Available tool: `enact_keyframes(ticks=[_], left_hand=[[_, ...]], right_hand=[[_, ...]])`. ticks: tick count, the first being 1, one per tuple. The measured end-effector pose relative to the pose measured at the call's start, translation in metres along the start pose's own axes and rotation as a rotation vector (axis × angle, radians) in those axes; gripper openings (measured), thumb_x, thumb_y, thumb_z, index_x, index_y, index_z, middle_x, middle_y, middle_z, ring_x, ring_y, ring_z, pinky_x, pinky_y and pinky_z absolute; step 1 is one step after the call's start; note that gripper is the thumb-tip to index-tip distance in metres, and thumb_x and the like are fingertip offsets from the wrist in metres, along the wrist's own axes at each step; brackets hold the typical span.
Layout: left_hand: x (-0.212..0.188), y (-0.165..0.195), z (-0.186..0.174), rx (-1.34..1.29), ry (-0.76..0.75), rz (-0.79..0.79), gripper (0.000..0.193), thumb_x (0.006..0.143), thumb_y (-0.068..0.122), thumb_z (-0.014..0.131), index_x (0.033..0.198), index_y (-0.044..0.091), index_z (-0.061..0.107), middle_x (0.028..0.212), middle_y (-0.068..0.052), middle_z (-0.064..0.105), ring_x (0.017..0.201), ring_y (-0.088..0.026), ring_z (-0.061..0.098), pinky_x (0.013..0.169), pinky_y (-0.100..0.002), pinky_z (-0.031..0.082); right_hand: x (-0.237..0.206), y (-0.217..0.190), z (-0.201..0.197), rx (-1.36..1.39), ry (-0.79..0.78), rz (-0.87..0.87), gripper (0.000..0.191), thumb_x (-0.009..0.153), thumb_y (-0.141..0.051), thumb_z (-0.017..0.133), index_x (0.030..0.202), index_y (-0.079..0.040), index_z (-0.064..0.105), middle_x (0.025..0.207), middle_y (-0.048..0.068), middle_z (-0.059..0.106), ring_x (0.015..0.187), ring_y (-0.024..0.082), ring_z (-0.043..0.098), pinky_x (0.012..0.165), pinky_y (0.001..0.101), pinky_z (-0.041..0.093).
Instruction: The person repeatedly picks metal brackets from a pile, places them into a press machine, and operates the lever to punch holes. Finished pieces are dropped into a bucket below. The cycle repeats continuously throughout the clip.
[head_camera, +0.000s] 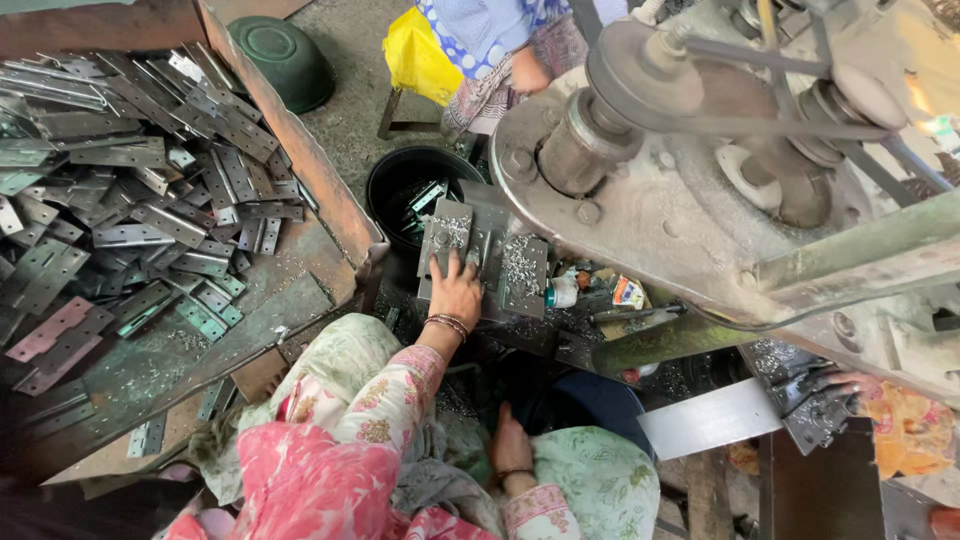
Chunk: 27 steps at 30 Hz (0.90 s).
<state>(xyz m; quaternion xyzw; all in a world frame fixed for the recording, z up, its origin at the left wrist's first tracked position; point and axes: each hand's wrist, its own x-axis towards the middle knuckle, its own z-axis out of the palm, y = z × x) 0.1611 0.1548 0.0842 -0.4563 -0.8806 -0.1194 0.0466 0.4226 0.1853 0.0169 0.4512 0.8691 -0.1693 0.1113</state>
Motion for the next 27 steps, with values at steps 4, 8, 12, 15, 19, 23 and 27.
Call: enact_keyframes(ticks=[4,8,12,15,19,23,27], left_hand=[[-0.005,-0.001,-0.001,0.023,0.003,0.026,0.037,0.095,0.024,0.052,0.12,0.01,0.074,0.148,-0.006,0.054,0.149,-0.042,0.027,0.115,-0.076,0.014],[-0.004,-0.001,-0.001,0.05,-0.008,0.03,0.037,0.094,0.025,0.052,0.121,0.012,0.074,0.148,-0.006,0.053,0.149,-0.041,0.026,0.115,-0.075,0.013],[0.01,-0.007,0.0,0.054,-0.055,0.021,0.036,0.098,0.027,0.048,0.119,0.013,0.074,0.15,-0.003,0.052,0.15,-0.04,0.025,0.114,-0.076,0.013],[0.024,-0.008,0.004,0.061,-0.029,0.003,0.037,0.099,0.027,0.046,0.121,0.014,0.074,0.149,-0.003,0.054,0.15,-0.039,0.026,0.115,-0.075,0.014],[0.035,-0.012,0.014,0.074,-0.09,-0.004,0.038,0.1,0.027,0.044,0.122,0.015,0.073,0.149,-0.001,0.053,0.15,-0.037,0.025,0.116,-0.075,0.012],[0.035,-0.017,0.023,0.063,0.022,-0.014,0.039,0.102,0.025,0.044,0.126,0.013,0.072,0.146,-0.001,0.056,0.149,-0.037,0.029,0.117,-0.074,0.014],[0.038,-0.011,0.021,0.047,-0.009,-0.007,0.037,0.103,0.026,0.044,0.124,0.013,0.073,0.148,-0.003,0.056,0.15,-0.036,0.028,0.116,-0.074,0.014]], right_hand=[[-0.003,-0.001,0.005,0.033,0.015,-0.013,0.077,0.082,-0.033,0.079,0.146,-0.013,0.041,0.104,0.025,0.072,0.098,0.045,0.07,0.084,0.0548,0.058],[-0.007,-0.004,0.007,0.037,0.014,-0.022,0.08,0.081,-0.033,0.08,0.147,-0.014,0.04,0.105,0.025,0.072,0.098,0.046,0.069,0.083,0.0554,0.057],[-0.011,-0.008,0.007,-0.024,-0.05,-0.031,0.076,0.083,-0.035,0.078,0.146,-0.015,0.041,0.104,0.024,0.072,0.097,0.045,0.071,0.083,0.054,0.058],[-0.014,-0.012,0.007,-0.069,-0.059,-0.043,0.07,0.084,-0.037,0.078,0.141,-0.013,0.046,0.102,0.023,0.074,0.096,0.044,0.072,0.083,0.0528,0.06],[-0.015,-0.014,0.015,0.01,0.063,-0.055,0.083,0.079,-0.039,0.082,0.145,-0.013,0.037,0.106,0.027,0.069,0.094,0.047,0.069,0.077,0.0566,0.058],[-0.014,-0.013,0.018,0.05,0.0,-0.023,0.077,0.083,-0.038,0.078,0.145,-0.012,0.04,0.103,0.026,0.072,0.096,0.046,0.07,0.081,0.0563,0.057],[-0.011,-0.009,0.013,0.052,0.028,-0.065,0.081,0.079,-0.024,0.076,0.149,-0.009,0.038,0.102,0.027,0.072,0.097,0.045,0.07,0.081,0.0557,0.058]])
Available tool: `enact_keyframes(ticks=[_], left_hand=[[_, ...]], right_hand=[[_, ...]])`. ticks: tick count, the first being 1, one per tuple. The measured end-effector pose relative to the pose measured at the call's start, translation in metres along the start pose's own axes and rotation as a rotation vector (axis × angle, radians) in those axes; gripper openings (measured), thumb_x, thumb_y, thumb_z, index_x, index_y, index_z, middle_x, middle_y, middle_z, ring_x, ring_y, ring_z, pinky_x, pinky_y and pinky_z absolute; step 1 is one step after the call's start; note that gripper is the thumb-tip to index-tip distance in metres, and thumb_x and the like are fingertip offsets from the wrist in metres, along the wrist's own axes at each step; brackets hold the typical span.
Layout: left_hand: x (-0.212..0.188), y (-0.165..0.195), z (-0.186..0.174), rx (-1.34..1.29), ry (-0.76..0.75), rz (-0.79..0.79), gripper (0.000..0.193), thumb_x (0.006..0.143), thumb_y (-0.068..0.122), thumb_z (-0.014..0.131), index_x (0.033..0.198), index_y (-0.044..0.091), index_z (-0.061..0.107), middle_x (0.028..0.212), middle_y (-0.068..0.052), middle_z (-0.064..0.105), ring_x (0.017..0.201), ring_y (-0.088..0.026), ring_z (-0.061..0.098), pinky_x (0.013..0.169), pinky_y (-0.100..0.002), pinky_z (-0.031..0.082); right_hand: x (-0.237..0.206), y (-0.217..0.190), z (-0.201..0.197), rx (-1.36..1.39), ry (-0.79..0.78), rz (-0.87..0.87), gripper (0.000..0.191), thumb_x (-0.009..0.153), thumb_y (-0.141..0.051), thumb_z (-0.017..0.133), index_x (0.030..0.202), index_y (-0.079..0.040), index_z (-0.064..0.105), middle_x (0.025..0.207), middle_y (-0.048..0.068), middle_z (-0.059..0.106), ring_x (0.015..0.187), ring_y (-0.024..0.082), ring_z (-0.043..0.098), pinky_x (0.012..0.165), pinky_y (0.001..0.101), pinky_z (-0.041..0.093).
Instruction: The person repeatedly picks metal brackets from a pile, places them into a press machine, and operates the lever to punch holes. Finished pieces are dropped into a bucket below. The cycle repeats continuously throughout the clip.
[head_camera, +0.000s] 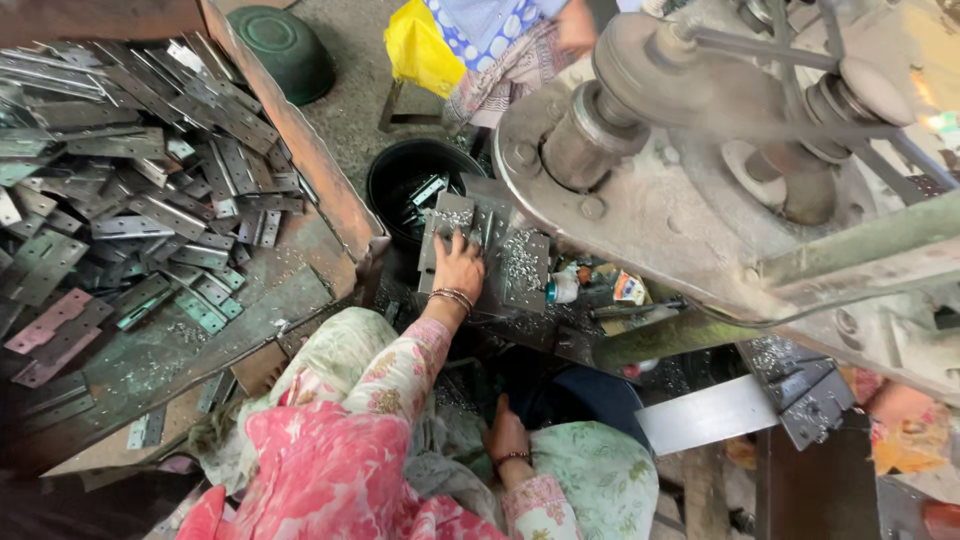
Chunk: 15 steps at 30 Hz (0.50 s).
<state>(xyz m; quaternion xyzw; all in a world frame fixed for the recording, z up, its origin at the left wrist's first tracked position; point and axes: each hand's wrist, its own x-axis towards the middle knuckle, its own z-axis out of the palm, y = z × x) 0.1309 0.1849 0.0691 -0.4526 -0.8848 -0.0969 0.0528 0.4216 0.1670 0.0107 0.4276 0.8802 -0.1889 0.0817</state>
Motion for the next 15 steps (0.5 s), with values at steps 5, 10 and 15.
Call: enact_keyframes(ticks=[5,10,15], left_hand=[[0.013,0.001,-0.01,0.079,-0.08,0.018,0.037,0.099,0.027,0.047,0.125,0.018,0.072,0.15,-0.002,0.052,0.15,-0.037,0.026,0.115,-0.076,0.013],[0.033,-0.001,-0.01,0.078,-0.072,-0.003,0.037,0.101,0.027,0.046,0.125,0.018,0.072,0.15,-0.003,0.052,0.151,-0.037,0.026,0.115,-0.075,0.015],[0.022,0.003,-0.005,0.085,-0.045,0.042,0.036,0.1,0.027,0.048,0.122,0.016,0.074,0.149,-0.005,0.054,0.15,-0.038,0.029,0.114,-0.075,0.018]], right_hand=[[0.005,0.004,-0.01,-0.093,-0.082,0.033,0.074,0.082,-0.033,0.078,0.145,-0.013,0.043,0.106,0.024,0.073,0.099,0.044,0.07,0.085,0.0531,0.058],[0.006,0.001,-0.003,-0.05,-0.081,0.047,0.083,0.082,-0.037,0.077,0.15,-0.015,0.037,0.109,0.024,0.072,0.102,0.045,0.069,0.086,0.0542,0.058],[0.004,-0.004,0.014,-0.078,-0.099,0.122,0.079,0.085,-0.038,0.077,0.149,-0.019,0.035,0.112,0.024,0.07,0.105,0.046,0.068,0.09,0.0572,0.055]])
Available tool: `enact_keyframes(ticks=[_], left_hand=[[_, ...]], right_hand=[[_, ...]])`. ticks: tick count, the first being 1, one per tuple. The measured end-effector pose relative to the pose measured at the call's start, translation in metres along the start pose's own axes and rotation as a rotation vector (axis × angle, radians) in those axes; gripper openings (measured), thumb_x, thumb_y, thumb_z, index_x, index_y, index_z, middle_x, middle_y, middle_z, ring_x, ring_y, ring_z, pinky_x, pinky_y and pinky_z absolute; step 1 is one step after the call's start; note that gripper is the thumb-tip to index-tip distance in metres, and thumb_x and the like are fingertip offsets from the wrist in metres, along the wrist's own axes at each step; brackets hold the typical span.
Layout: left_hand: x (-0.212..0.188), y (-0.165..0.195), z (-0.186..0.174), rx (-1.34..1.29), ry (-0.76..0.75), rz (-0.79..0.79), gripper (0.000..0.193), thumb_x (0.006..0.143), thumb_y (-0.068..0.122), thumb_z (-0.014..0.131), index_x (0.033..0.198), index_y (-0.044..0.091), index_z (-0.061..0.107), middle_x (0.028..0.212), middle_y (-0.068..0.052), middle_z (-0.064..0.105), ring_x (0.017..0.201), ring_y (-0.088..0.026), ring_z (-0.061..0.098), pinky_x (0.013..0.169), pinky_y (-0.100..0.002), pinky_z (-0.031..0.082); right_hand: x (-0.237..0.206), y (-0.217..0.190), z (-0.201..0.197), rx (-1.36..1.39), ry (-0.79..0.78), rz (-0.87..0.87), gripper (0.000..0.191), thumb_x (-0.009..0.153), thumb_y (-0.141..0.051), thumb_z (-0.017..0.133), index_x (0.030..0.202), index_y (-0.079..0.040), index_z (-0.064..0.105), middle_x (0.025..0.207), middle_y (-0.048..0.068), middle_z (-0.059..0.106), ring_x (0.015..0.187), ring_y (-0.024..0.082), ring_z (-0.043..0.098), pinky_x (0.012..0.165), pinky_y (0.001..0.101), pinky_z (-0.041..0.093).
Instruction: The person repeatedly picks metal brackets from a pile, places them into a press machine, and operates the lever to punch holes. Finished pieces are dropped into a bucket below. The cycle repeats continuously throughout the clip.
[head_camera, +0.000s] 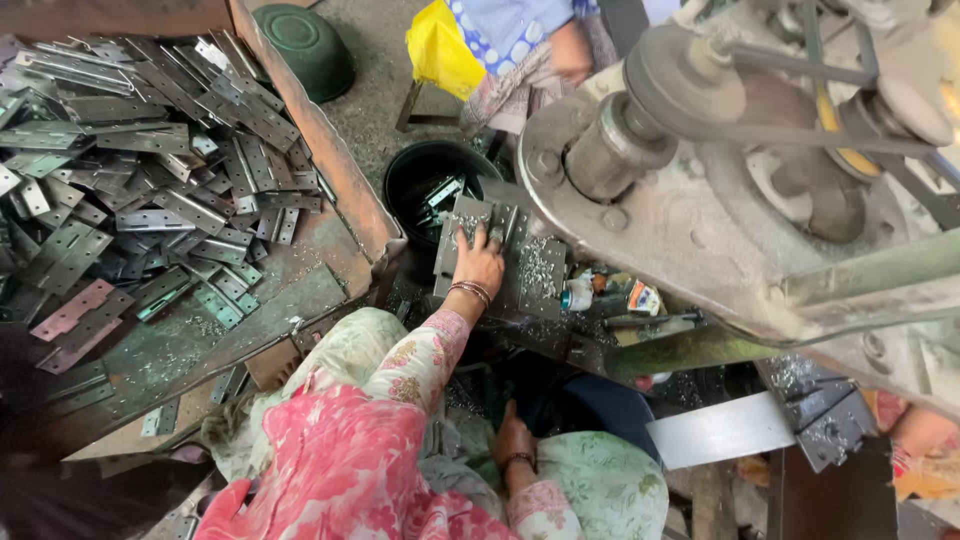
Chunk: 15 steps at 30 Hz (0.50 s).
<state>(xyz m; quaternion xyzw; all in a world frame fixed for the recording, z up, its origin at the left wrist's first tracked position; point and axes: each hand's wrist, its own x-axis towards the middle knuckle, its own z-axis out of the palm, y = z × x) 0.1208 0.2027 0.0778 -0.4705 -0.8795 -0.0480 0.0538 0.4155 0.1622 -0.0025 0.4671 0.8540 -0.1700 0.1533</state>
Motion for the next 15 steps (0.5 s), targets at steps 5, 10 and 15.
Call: enact_keyframes(ticks=[5,10,15], left_hand=[[-0.027,0.003,-0.007,-0.021,0.053,0.025,0.036,0.095,0.027,0.053,0.121,0.017,0.075,0.148,-0.006,0.054,0.146,-0.037,0.034,0.112,-0.074,0.021],[-0.061,-0.037,-0.023,-0.191,0.202,0.044,0.03,0.091,0.027,0.058,0.113,0.018,0.076,0.139,-0.005,0.058,0.139,-0.036,0.04,0.11,-0.07,0.028],[-0.107,-0.135,-0.004,-0.309,0.451,-0.363,0.029,0.092,0.028,0.069,0.119,0.021,0.074,0.134,0.0,0.062,0.122,-0.027,0.055,0.097,-0.049,0.049]], right_hand=[[0.002,0.004,0.001,0.051,0.044,-0.06,0.071,0.083,-0.029,0.074,0.145,-0.016,0.042,0.107,0.027,0.073,0.104,0.047,0.069,0.088,0.0559,0.057],[0.009,0.015,-0.033,-0.036,0.004,-0.089,0.082,0.082,-0.034,0.076,0.15,-0.015,0.035,0.108,0.029,0.072,0.103,0.047,0.07,0.09,0.0532,0.058],[0.016,0.014,-0.074,-0.203,-0.118,-0.032,0.081,0.085,-0.046,0.072,0.152,-0.021,0.034,0.117,0.024,0.072,0.11,0.044,0.07,0.094,0.0514,0.057]])
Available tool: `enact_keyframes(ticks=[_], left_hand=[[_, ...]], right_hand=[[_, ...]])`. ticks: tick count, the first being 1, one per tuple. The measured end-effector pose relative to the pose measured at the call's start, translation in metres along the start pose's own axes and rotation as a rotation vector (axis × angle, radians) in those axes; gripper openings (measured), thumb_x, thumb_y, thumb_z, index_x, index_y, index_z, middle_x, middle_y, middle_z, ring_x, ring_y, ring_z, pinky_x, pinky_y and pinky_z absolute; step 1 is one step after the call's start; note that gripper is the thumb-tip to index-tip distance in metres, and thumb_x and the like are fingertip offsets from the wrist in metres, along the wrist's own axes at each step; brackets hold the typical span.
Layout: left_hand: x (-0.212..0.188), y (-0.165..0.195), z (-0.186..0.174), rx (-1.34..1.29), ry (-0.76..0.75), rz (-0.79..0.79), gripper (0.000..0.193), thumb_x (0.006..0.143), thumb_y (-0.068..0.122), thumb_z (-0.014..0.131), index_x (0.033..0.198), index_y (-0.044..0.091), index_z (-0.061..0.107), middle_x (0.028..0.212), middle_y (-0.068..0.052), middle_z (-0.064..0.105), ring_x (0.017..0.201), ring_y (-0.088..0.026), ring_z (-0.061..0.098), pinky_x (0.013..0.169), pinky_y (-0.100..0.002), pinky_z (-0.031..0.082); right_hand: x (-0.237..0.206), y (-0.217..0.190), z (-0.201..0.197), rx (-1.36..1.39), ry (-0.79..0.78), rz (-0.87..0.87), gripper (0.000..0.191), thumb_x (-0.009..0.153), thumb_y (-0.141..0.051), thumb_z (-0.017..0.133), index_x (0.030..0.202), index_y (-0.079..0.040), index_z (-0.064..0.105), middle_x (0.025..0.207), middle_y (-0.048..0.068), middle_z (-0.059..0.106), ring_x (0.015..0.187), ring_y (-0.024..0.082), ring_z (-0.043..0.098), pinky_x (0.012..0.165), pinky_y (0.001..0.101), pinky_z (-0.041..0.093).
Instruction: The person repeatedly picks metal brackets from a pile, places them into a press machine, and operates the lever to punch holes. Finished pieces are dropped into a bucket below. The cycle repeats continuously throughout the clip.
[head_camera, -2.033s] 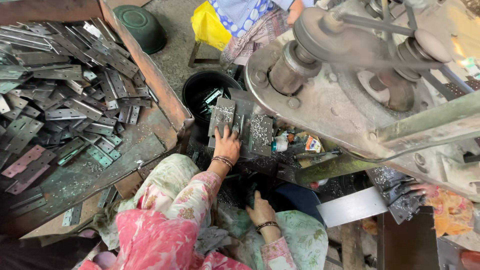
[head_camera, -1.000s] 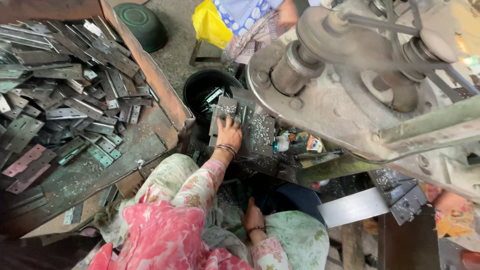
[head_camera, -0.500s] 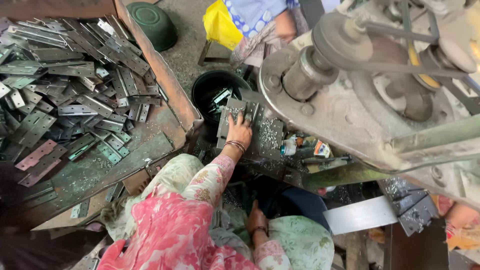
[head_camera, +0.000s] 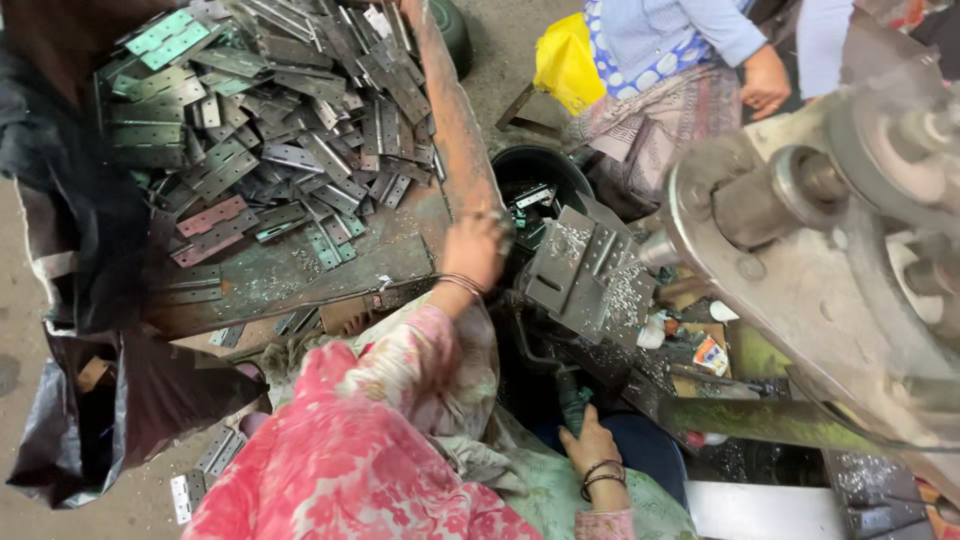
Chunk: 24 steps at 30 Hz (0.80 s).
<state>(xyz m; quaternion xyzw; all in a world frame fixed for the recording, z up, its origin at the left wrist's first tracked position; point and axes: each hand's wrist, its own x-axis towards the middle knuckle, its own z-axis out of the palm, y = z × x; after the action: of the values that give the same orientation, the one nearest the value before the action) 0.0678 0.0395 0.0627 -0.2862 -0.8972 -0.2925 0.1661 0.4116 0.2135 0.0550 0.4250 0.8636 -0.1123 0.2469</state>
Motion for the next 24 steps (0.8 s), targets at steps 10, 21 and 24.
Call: enact_keyframes(ticks=[10,21,24], left_hand=[[-0.071,-0.182,-0.024,0.217,-0.156,-0.746,0.05,0.081,0.028,0.075,0.126,0.01,0.066,0.135,-0.011,0.054,0.124,-0.033,0.052,0.095,-0.048,0.05],[-0.035,-0.197,0.008,0.554,-0.116,-0.586,0.032,0.091,0.028,0.063,0.118,0.013,0.068,0.132,-0.015,0.053,0.119,-0.034,0.054,0.093,-0.05,0.049],[-0.038,-0.195,0.014,0.442,-0.184,-0.584,0.036,0.097,0.031,0.064,0.122,0.007,0.068,0.132,-0.015,0.055,0.117,-0.035,0.056,0.093,-0.047,0.051]], right_hand=[[-0.002,-0.003,-0.02,-0.04,-0.038,0.001,0.076,0.086,-0.045,0.07,0.146,-0.013,0.037,0.116,0.026,0.073,0.111,0.045,0.07,0.097,0.0505,0.057],[0.011,0.015,-0.006,-0.032,0.001,-0.006,0.079,0.081,-0.044,0.073,0.143,-0.012,0.036,0.108,0.027,0.073,0.107,0.046,0.07,0.096,0.0497,0.056],[0.012,0.017,-0.004,-0.046,-0.017,-0.002,0.075,0.082,-0.045,0.072,0.14,-0.011,0.04,0.106,0.027,0.075,0.106,0.045,0.072,0.095,0.0493,0.057]])
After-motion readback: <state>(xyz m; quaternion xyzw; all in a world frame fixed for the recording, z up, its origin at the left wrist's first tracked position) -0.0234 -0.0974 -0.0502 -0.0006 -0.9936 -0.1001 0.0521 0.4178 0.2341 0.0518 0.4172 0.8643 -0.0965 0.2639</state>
